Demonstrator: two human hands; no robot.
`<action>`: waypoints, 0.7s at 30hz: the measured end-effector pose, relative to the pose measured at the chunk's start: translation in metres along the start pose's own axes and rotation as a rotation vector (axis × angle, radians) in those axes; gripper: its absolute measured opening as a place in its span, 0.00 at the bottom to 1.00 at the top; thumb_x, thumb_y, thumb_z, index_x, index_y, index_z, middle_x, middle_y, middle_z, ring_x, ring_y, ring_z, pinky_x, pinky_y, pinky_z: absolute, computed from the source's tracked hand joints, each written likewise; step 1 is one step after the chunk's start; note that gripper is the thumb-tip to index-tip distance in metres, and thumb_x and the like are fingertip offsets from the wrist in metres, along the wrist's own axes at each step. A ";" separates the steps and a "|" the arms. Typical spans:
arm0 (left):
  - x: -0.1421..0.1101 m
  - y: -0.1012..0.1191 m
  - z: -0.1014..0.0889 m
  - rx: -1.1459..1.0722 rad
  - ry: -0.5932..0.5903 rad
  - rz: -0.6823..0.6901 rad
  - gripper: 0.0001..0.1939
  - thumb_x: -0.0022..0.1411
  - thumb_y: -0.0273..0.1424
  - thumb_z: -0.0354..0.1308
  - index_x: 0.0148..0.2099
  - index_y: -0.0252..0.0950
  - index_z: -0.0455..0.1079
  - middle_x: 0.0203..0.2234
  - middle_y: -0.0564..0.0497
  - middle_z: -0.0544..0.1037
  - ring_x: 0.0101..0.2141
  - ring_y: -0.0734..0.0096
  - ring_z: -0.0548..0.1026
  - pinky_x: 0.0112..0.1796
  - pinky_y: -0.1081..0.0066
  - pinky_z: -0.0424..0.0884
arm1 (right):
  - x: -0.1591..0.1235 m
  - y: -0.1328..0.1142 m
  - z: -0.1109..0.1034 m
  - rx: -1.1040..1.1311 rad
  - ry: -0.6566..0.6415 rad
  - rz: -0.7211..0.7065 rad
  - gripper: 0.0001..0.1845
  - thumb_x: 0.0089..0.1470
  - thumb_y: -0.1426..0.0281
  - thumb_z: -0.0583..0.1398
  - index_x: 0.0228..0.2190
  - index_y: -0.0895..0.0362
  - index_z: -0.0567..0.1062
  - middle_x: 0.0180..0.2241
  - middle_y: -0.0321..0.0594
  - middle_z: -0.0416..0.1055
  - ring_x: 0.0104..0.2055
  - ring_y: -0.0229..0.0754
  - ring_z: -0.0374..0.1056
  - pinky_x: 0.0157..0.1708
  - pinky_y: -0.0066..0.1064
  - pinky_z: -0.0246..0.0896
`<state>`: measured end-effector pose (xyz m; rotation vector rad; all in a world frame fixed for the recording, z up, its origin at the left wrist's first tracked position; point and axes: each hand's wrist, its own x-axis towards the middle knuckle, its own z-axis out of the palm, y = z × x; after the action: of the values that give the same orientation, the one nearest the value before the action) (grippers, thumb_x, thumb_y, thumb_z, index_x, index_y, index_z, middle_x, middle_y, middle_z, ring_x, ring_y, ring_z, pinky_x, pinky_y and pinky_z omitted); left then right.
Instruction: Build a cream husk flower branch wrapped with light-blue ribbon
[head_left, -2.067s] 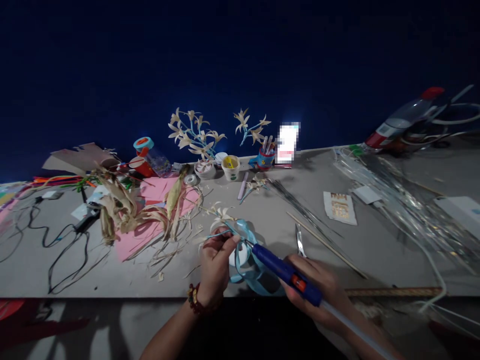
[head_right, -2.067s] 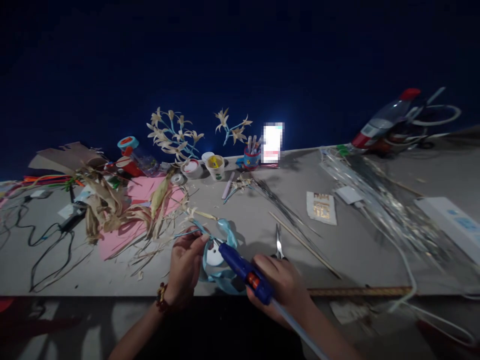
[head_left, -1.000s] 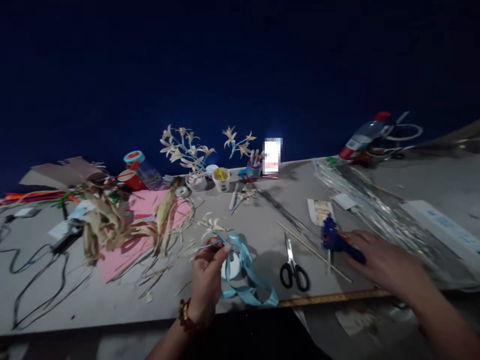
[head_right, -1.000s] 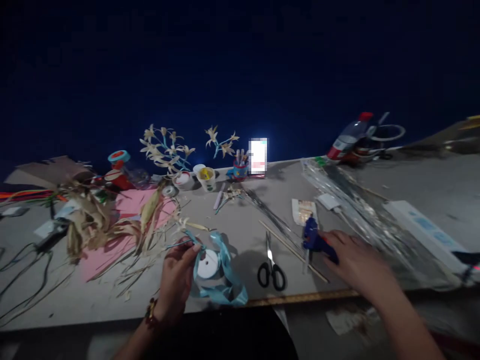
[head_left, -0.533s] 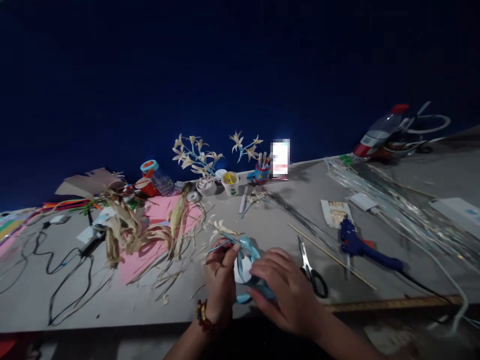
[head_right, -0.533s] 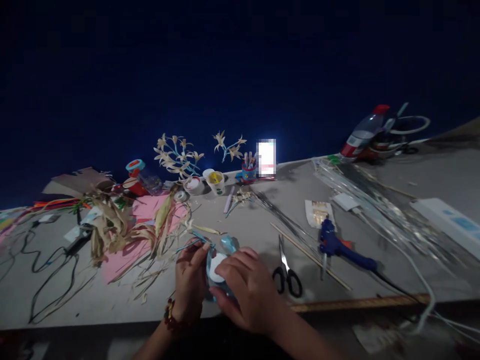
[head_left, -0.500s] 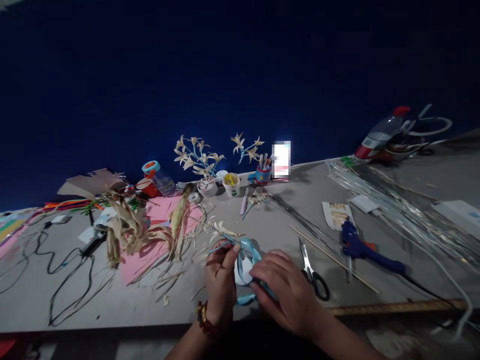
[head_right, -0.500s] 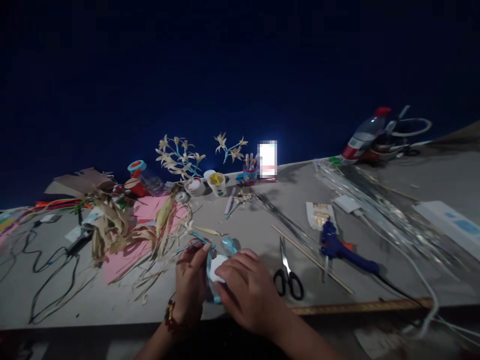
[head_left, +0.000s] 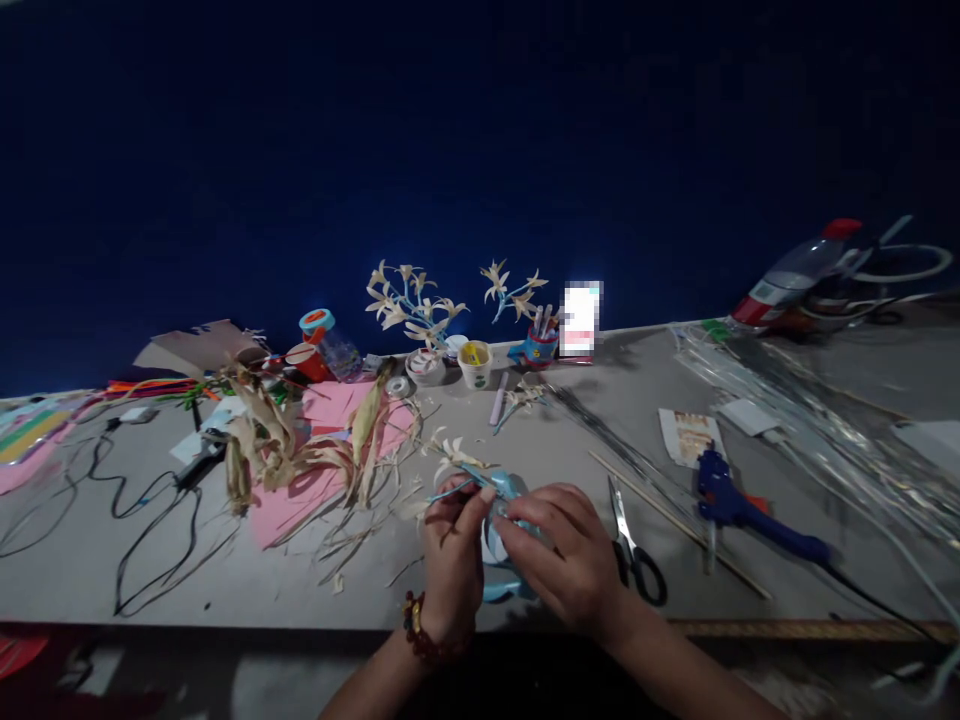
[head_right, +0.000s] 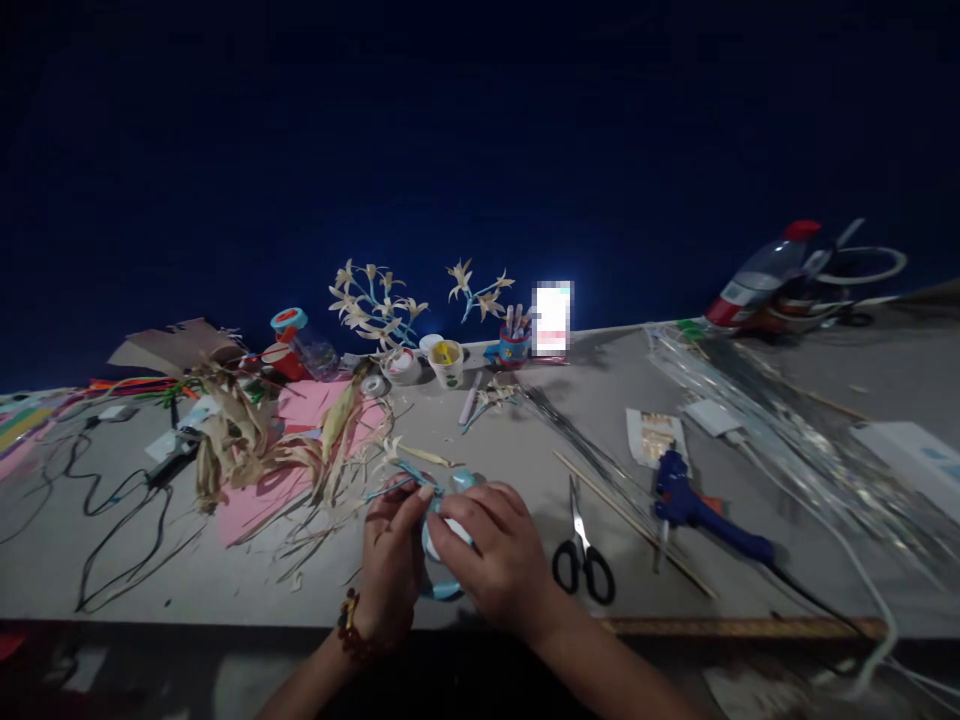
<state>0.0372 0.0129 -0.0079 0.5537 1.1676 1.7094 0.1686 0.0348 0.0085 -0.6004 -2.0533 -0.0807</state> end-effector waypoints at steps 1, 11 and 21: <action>0.000 0.001 0.000 0.010 0.005 0.005 0.10 0.50 0.32 0.72 0.27 0.34 0.74 0.24 0.55 0.70 0.29 0.74 0.68 0.35 0.76 0.68 | -0.001 0.000 -0.001 0.011 0.005 -0.002 0.10 0.59 0.78 0.57 0.36 0.57 0.78 0.33 0.42 0.77 0.36 0.43 0.67 0.40 0.37 0.62; -0.004 0.013 0.001 -0.012 -0.069 -0.046 0.09 0.50 0.28 0.69 0.26 0.34 0.71 0.25 0.55 0.67 0.29 0.74 0.66 0.33 0.75 0.67 | 0.001 -0.001 -0.013 0.166 0.004 0.078 0.14 0.53 0.81 0.58 0.39 0.56 0.77 0.34 0.43 0.74 0.36 0.44 0.67 0.40 0.40 0.68; -0.003 0.012 0.000 -0.062 -0.137 -0.130 0.11 0.50 0.29 0.69 0.27 0.35 0.69 0.23 0.56 0.67 0.27 0.74 0.66 0.31 0.73 0.65 | 0.001 0.003 -0.014 0.342 0.003 0.180 0.13 0.54 0.82 0.57 0.39 0.56 0.75 0.35 0.44 0.74 0.36 0.43 0.69 0.36 0.36 0.69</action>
<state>0.0333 0.0090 0.0034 0.5366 1.0272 1.5666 0.1808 0.0339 0.0159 -0.5648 -1.9417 0.3681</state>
